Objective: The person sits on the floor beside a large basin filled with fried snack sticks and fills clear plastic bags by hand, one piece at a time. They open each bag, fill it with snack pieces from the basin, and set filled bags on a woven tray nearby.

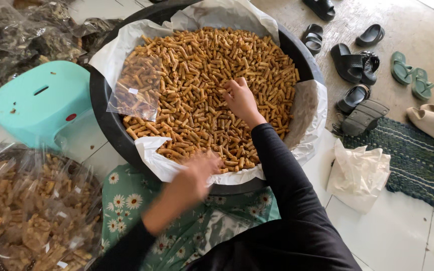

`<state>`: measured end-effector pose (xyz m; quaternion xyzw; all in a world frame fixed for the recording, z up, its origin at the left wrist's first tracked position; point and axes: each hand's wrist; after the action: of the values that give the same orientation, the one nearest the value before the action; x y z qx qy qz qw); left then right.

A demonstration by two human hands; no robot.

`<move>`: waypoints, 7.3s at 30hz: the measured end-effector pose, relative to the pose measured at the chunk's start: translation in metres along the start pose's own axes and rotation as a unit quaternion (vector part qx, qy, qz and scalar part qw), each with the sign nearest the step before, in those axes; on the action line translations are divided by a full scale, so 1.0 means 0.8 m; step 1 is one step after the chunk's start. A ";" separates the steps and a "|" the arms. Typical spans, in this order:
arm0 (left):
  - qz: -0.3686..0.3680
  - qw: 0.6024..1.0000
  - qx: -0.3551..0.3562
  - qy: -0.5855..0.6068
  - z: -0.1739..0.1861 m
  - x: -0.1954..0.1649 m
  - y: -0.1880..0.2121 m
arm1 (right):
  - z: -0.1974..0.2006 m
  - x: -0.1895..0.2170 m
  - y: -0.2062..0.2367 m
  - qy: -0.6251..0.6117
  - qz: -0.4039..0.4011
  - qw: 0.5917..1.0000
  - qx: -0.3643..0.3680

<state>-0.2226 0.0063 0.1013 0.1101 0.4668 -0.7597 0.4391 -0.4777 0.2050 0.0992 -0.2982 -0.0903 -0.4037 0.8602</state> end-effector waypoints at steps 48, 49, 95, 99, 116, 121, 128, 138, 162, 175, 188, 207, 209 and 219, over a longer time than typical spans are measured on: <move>0.122 0.971 -0.105 0.176 -0.040 0.179 -0.284 | 0.045 0.068 -0.059 0.094 0.231 0.934 -0.255; 0.119 0.972 -0.119 0.162 -0.038 0.178 -0.284 | 0.045 0.068 -0.060 0.093 0.227 0.937 -0.249; -0.220 0.975 -0.033 -0.032 -0.082 0.195 -0.266 | -0.026 0.002 -0.053 -0.125 0.141 0.982 -0.008; -0.150 0.962 -0.229 0.013 -0.079 0.183 -0.264 | -0.016 0.009 -0.051 -0.167 0.187 0.967 -0.047; 0.335 0.700 0.125 0.619 -0.088 0.202 -0.274 | -0.022 0.034 -0.057 -0.556 -0.060 0.825 -0.075; 0.206 0.727 -0.024 0.655 -0.020 0.278 -0.285 | -0.057 0.072 -0.062 -0.059 0.283 0.957 -0.020; 0.201 0.629 -0.284 0.696 0.075 0.351 -0.266 | -0.099 0.114 -0.052 -0.118 0.141 0.920 0.347; 0.307 0.477 -0.178 0.804 0.021 0.334 -0.278 | -0.156 0.135 -0.032 -0.051 0.187 0.926 0.323; 0.374 0.392 -0.182 0.820 -0.058 0.358 -0.283 | -0.006 0.019 -0.089 -0.071 -0.140 0.930 0.331; 0.313 0.413 -0.156 0.841 -0.042 0.353 -0.284 | 0.106 0.162 -0.260 -0.112 0.057 0.975 0.181; 0.368 0.314 -0.214 0.848 -0.005 0.361 -0.286 | -0.096 0.095 -0.118 0.055 0.047 0.933 0.352; 0.380 0.355 -0.222 0.825 -0.022 0.348 -0.276 | -0.081 0.108 0.013 -0.066 0.067 0.866 0.491; 0.377 0.354 -0.219 0.827 -0.021 0.346 -0.276 | -0.080 0.108 0.010 -0.050 0.087 0.864 0.493; 0.340 0.375 -0.211 0.836 -0.018 0.344 -0.279 | 0.045 0.087 -0.115 -0.087 0.057 0.962 0.251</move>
<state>-0.5606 -0.0978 0.0715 0.7427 0.6650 0.0552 0.0560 -0.4975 0.1360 0.1963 -0.1111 -0.2458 -0.2910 0.9179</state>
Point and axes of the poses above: each hand's wrist, its own y-axis away from the middle knuckle, its own z-axis out of the back of the hand, x = y × z, and after that the axes turned 14 degrees about z, right-handed
